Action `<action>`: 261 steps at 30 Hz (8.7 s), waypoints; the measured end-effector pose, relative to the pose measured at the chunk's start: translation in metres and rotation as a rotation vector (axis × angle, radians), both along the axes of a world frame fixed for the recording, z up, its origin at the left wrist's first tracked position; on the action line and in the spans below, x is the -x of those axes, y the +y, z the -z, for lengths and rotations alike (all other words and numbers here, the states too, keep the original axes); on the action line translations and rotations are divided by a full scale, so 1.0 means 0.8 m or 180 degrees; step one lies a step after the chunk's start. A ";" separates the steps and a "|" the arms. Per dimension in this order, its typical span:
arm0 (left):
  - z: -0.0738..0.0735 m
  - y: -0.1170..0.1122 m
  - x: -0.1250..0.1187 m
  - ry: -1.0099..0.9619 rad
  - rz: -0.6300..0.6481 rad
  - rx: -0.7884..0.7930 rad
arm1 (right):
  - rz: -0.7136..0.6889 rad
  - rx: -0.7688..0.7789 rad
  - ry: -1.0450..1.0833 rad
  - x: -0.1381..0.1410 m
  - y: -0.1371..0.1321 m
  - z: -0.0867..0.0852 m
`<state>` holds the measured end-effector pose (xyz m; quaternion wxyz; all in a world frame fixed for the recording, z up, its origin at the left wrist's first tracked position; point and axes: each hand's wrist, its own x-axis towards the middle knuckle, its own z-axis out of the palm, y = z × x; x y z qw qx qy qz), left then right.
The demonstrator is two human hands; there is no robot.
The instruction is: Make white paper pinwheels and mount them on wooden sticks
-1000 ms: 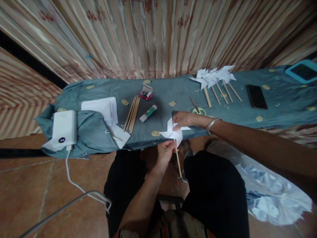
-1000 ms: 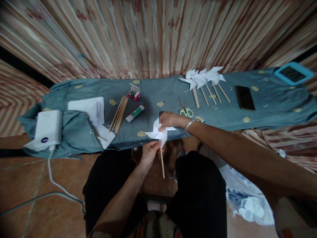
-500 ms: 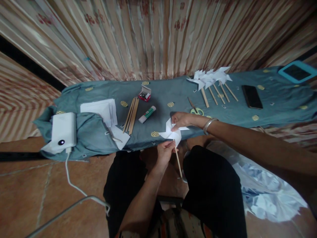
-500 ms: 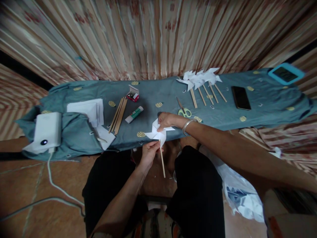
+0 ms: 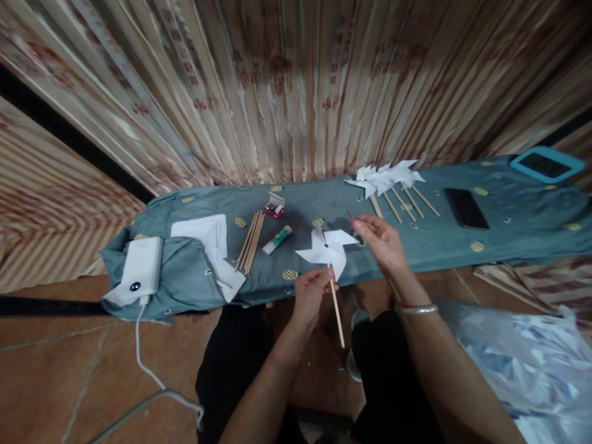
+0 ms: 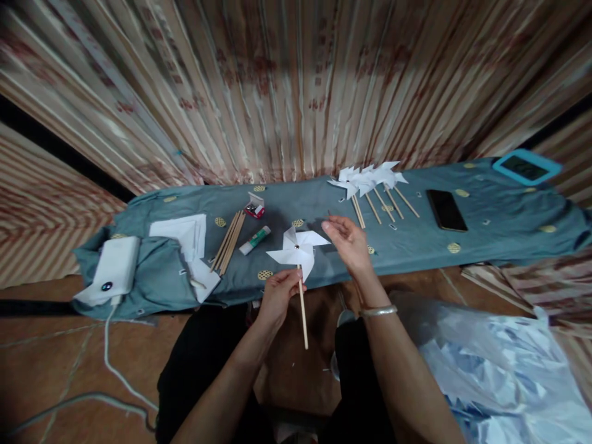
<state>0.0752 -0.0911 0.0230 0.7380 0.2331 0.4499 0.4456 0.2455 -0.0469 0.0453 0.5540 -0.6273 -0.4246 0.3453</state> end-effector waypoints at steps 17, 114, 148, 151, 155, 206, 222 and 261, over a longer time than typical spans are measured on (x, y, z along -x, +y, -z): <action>-0.018 0.115 -0.030 0.0261 -0.0194 -0.0767 | -0.1582 0.0769 0.0586 0.038 -0.002 0.016; 0.005 0.089 -0.008 0.0601 0.0417 -0.0616 | -0.0460 0.0353 0.1673 0.029 0.007 0.018; 0.010 0.079 -0.014 0.0823 0.0847 -0.0578 | 0.0270 0.0100 0.1382 -0.026 0.004 0.017; 0.011 0.081 -0.013 0.0833 0.0823 -0.0612 | 0.0181 0.0131 0.1315 -0.024 0.003 0.018; 0.010 0.084 -0.012 0.0820 0.0696 -0.0709 | 0.0124 0.0188 0.1169 -0.021 0.002 0.019; 0.007 0.082 -0.010 0.0668 0.0738 -0.0663 | 0.0897 -0.0420 -0.0129 -0.041 -0.006 0.011; 0.017 0.069 -0.016 0.0859 0.1257 -0.0720 | 0.0498 -0.0081 0.1407 -0.034 0.000 0.007; 0.011 0.081 -0.015 0.0796 0.0714 -0.0626 | 0.0113 0.0184 0.1370 -0.014 0.000 0.013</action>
